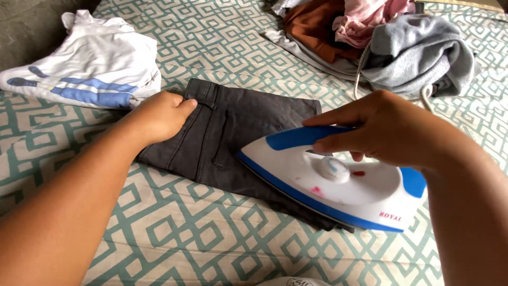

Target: The person is ironing black trousers on a mattress surface.

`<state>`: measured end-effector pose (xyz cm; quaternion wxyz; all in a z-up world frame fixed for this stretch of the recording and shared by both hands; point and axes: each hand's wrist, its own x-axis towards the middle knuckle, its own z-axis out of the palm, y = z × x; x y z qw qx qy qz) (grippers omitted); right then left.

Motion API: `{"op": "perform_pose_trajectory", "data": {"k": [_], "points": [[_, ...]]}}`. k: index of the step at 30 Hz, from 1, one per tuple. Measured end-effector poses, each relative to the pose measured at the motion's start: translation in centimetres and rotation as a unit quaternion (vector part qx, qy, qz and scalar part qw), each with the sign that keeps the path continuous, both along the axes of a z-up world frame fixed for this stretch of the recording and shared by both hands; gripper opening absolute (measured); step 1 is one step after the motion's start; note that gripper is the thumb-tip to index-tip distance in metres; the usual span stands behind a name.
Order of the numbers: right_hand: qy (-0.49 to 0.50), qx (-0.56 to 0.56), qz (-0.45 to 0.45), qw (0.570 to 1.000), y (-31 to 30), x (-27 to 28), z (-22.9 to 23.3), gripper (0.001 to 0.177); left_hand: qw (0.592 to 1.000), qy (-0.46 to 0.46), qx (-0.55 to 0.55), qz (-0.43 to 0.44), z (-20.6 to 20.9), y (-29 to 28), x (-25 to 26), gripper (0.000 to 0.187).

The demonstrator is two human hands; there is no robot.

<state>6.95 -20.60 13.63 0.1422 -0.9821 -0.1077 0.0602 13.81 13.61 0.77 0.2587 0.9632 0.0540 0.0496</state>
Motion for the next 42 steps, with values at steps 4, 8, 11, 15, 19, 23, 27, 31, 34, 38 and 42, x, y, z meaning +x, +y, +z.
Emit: {"op": "perform_pose_trajectory", "data": {"k": [4, 8, 11, 15, 19, 23, 27, 31, 34, 38, 42], "points": [[-0.019, 0.024, -0.014, 0.999, 0.8, 0.0, -0.3, 0.04, 0.999, -0.043, -0.013, -0.025, -1.6, 0.5, 1.7, 0.051], [-0.037, 0.078, -0.076, 0.993, 5.6, -1.5, 0.4, 0.038, 0.999, -0.046, -0.01, -0.009, -1.2, 0.3, 0.8, 0.05], [-0.034, 0.052, -0.093, 0.994, 7.1, -2.3, 1.0, 0.038, 0.999, -0.021, -0.038, 0.021, -0.6, -0.4, -0.3, 0.052], [-0.082, 0.13, 0.081, 0.985, 3.0, 0.6, -0.9, 0.043, 0.998, -0.063, -0.009, -0.001, -1.0, 0.0, 0.0, 0.05], [-0.043, 0.106, 0.113, 0.987, 1.4, 1.3, -2.2, 0.045, 0.998, -0.043, -0.046, 0.008, -0.8, 0.1, -0.2, 0.05], [-0.076, 0.117, -0.084, 0.987, 5.0, -1.2, -0.5, 0.037, 0.997, -0.061, -0.043, -0.003, -1.0, 0.4, 0.1, 0.047], [-0.059, 0.037, -0.111, 0.991, 6.0, -1.0, -0.2, 0.041, 0.998, -0.037, -0.051, 0.002, -1.1, 0.7, 0.3, 0.051], [-0.066, 0.114, 0.091, 0.987, 3.7, 0.9, -0.8, 0.044, 0.998, -0.048, -0.035, 0.0, -1.3, 0.5, 0.2, 0.05], [-0.047, 0.101, 0.102, 0.989, 3.8, 1.4, -0.7, 0.047, 0.998, -0.04, -0.046, 0.003, -1.4, 0.5, 0.1, 0.05], [-0.127, 0.073, 0.028, 0.989, 4.0, 3.1, -1.3, 0.041, 0.997, -0.038, -0.07, 0.01, -0.9, 0.5, -0.2, 0.048], [-0.211, 0.047, 0.0, 0.976, 4.6, 4.3, -1.9, 0.041, 0.998, -0.028, -0.057, 0.021, -0.5, 0.5, -0.4, 0.051]]}}
